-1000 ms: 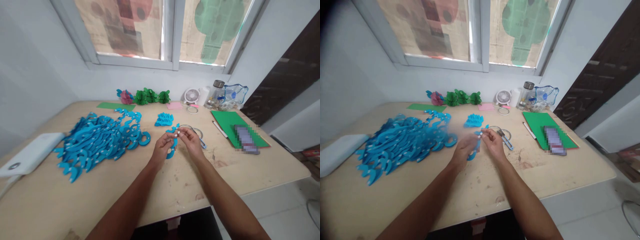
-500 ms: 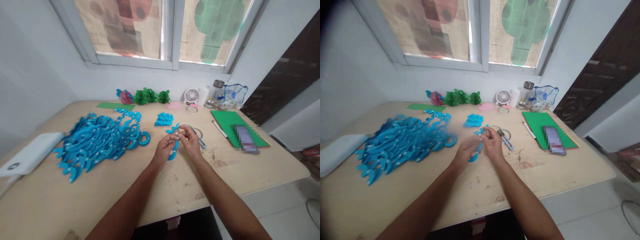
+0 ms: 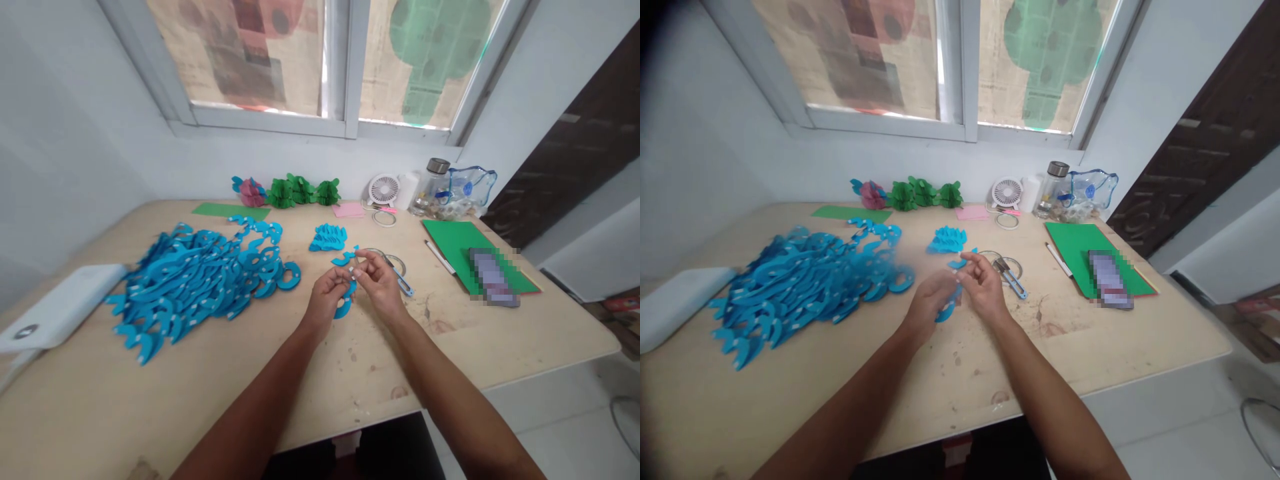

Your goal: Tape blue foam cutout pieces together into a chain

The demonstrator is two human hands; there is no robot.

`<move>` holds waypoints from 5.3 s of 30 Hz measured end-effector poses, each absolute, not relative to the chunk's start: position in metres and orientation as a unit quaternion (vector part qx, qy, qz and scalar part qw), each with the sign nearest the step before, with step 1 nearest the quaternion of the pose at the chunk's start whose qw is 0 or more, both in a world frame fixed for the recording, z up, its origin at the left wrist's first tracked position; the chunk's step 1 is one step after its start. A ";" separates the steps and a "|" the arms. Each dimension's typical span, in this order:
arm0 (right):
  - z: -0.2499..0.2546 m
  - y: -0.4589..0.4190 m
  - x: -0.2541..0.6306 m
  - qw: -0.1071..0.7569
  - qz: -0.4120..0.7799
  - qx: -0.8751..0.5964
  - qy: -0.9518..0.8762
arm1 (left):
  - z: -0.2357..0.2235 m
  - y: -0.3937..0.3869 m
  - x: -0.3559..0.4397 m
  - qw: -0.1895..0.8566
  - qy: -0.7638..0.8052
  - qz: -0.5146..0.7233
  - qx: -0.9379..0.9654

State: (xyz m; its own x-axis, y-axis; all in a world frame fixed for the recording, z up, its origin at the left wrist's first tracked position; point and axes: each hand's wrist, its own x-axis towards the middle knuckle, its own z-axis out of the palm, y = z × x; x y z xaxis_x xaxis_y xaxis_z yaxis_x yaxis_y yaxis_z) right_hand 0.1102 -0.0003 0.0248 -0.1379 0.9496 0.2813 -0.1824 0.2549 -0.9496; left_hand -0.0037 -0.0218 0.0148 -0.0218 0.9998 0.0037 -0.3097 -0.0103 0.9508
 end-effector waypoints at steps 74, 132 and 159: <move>0.013 0.008 0.113 0.606 0.632 -0.338 -0.345 | 0.005 -0.022 0.003 0.475 0.441 0.611 0.454; 0.016 0.008 0.110 0.581 0.576 -0.367 -0.443 | 0.008 -0.017 -0.005 0.589 0.419 0.611 0.323; 0.012 0.011 0.115 0.578 0.530 -0.386 -0.486 | 0.013 -0.020 -0.008 0.583 0.457 0.551 0.384</move>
State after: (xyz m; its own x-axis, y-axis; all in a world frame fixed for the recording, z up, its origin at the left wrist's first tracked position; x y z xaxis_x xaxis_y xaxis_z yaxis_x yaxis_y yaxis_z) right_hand 0.1149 0.0106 0.0120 -0.0333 0.9877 0.1528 -0.2378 0.1406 -0.9611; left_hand -0.0075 -0.0196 0.0130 -0.0248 0.9935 -0.1108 -0.2910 0.0989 0.9516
